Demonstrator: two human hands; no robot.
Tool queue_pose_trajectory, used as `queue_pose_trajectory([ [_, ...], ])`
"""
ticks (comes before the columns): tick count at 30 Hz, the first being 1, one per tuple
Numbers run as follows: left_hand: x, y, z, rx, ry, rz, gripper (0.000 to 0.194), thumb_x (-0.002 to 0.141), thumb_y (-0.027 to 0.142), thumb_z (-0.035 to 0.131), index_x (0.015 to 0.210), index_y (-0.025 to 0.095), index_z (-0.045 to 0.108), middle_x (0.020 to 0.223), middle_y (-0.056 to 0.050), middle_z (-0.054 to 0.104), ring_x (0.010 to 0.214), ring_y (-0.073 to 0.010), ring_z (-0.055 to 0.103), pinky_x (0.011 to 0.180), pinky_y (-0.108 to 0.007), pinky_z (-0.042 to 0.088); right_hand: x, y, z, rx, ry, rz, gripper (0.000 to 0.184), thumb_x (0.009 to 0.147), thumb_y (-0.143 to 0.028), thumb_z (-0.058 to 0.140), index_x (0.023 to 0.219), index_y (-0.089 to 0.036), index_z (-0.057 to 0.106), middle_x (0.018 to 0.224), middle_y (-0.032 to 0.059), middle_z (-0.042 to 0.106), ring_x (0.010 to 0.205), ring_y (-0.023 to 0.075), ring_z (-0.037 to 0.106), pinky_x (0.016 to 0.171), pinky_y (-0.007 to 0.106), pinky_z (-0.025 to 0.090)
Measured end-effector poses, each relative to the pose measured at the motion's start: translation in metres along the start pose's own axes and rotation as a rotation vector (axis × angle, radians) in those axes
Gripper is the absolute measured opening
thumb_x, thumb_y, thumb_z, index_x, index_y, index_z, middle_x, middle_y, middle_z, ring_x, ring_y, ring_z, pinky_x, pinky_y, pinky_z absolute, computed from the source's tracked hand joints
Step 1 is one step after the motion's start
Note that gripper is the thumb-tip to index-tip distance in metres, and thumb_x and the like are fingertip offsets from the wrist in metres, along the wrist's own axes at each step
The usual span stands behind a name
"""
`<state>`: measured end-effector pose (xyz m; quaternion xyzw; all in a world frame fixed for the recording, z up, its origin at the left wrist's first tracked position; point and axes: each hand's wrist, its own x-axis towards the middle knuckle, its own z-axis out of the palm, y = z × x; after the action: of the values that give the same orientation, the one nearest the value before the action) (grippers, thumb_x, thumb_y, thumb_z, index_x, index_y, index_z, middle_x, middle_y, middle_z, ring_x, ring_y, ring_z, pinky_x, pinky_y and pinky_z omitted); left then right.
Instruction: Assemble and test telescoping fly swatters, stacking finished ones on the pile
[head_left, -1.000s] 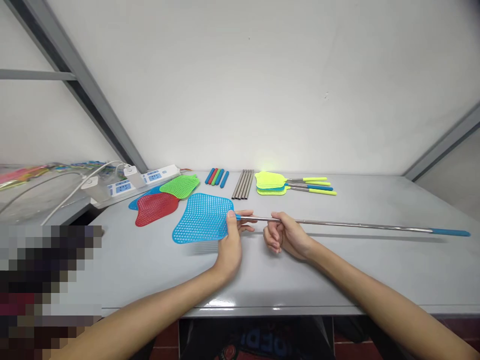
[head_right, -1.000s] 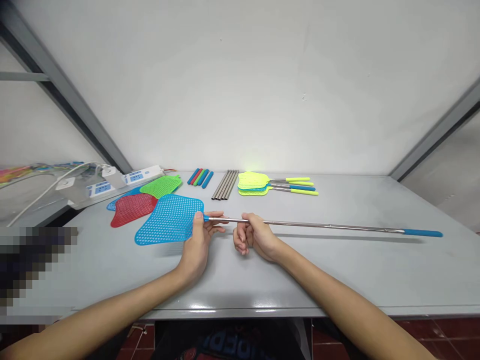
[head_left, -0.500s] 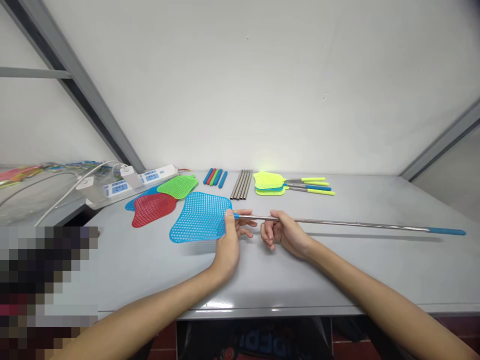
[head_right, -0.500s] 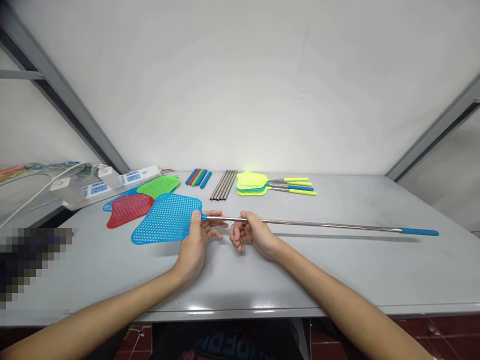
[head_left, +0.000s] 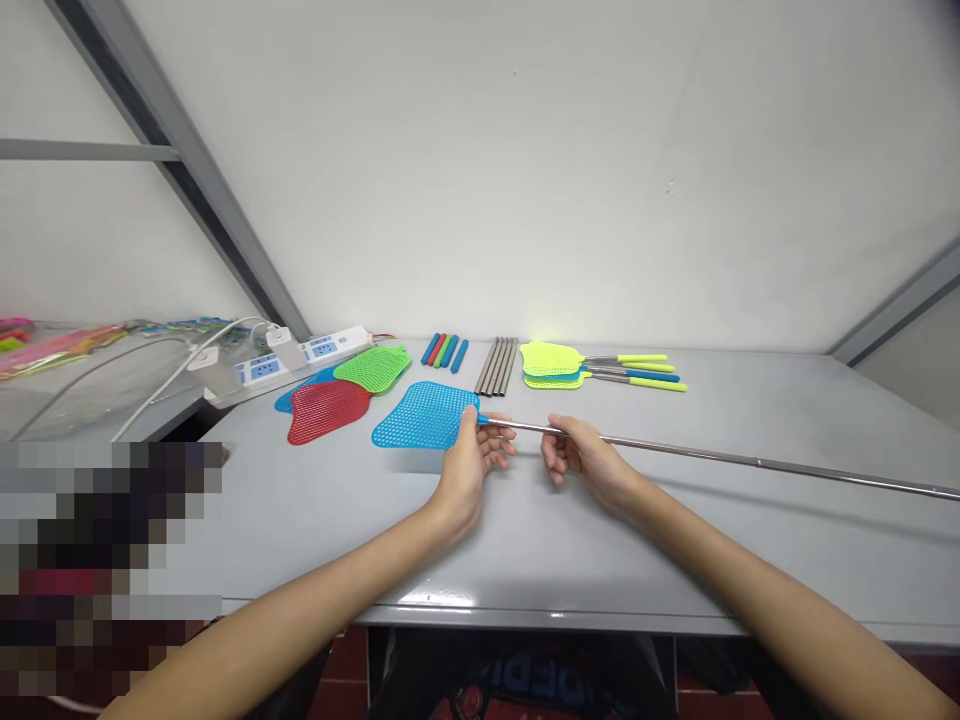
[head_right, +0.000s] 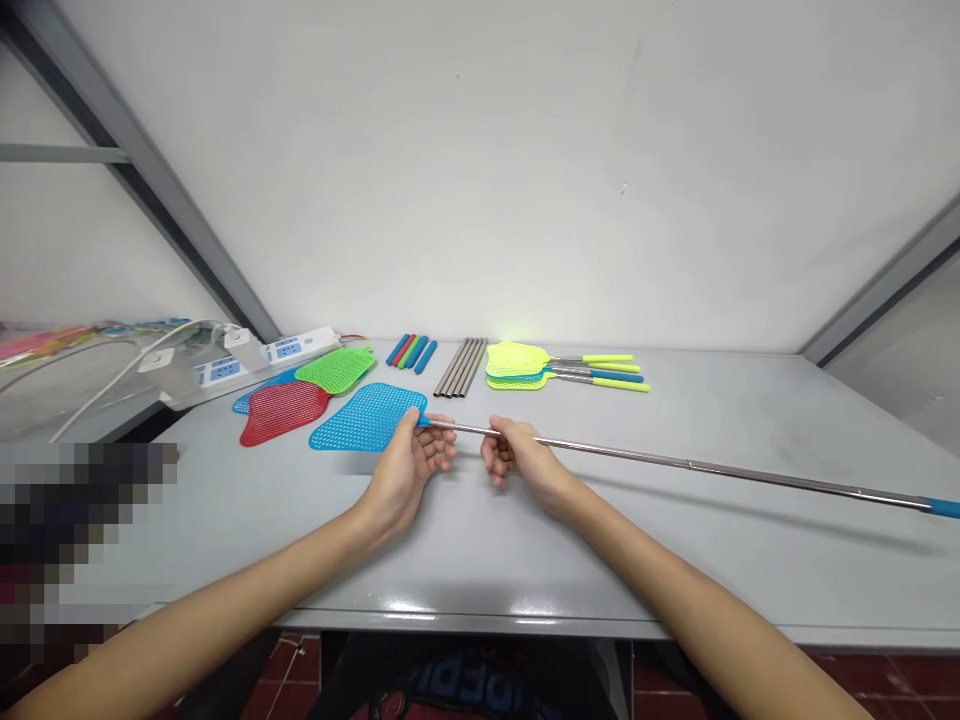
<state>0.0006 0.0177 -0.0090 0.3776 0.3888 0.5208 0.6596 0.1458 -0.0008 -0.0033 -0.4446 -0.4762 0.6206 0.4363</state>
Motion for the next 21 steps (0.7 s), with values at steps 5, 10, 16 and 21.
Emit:
queue_pose_trajectory([
  [5,-0.0025,0.0019,0.0028,-0.014,0.031,0.053,0.044,0.074,0.053,0.038,0.078,0.011,0.055,0.059,0.001,0.049,0.049,-0.0074,0.047,0.045,-0.019,0.036,0.0002,0.0006,-0.0018,0.07,0.127,-0.121,0.043,0.074,-0.037,0.046,0.04,-0.018,0.028,0.037,-0.0064,0.023,0.035,0.006,0.026,0.042,0.023,0.021],
  [10,-0.0028,0.0028,0.0033,-0.033,0.056,0.03,0.035,0.074,0.047,0.043,0.075,0.013,0.052,0.056,0.003,0.046,0.046,-0.006,0.044,0.045,-0.018,0.036,-0.0003,-0.0004,0.0009,0.226,0.165,-0.126,0.042,0.073,-0.033,0.048,0.039,-0.017,0.029,0.038,-0.0067,0.018,0.035,0.0061,0.025,0.042,0.024,0.021],
  [16,0.0012,0.0045,0.0005,-0.067,0.061,0.064,0.033,0.074,0.047,0.043,0.073,0.015,0.051,0.054,0.004,0.044,0.046,-0.0059,0.043,0.045,-0.018,0.035,-0.0023,-0.0016,-0.0006,0.382,0.137,-0.163,0.032,0.072,-0.029,0.044,0.044,-0.015,0.047,0.04,-0.0036,0.027,0.037,0.0077,0.03,0.041,0.025,0.024],
  [21,0.0016,0.0069,0.001,-0.075,0.071,0.091,0.031,0.074,0.046,0.044,0.071,0.015,0.051,0.053,0.005,0.044,0.045,-0.0059,0.042,0.045,-0.018,0.034,-0.0022,-0.0021,-0.0036,0.392,0.145,-0.203,0.033,0.072,-0.029,0.042,0.044,-0.015,0.052,0.039,-0.0023,0.029,0.037,0.0086,0.031,0.041,0.025,0.024],
])
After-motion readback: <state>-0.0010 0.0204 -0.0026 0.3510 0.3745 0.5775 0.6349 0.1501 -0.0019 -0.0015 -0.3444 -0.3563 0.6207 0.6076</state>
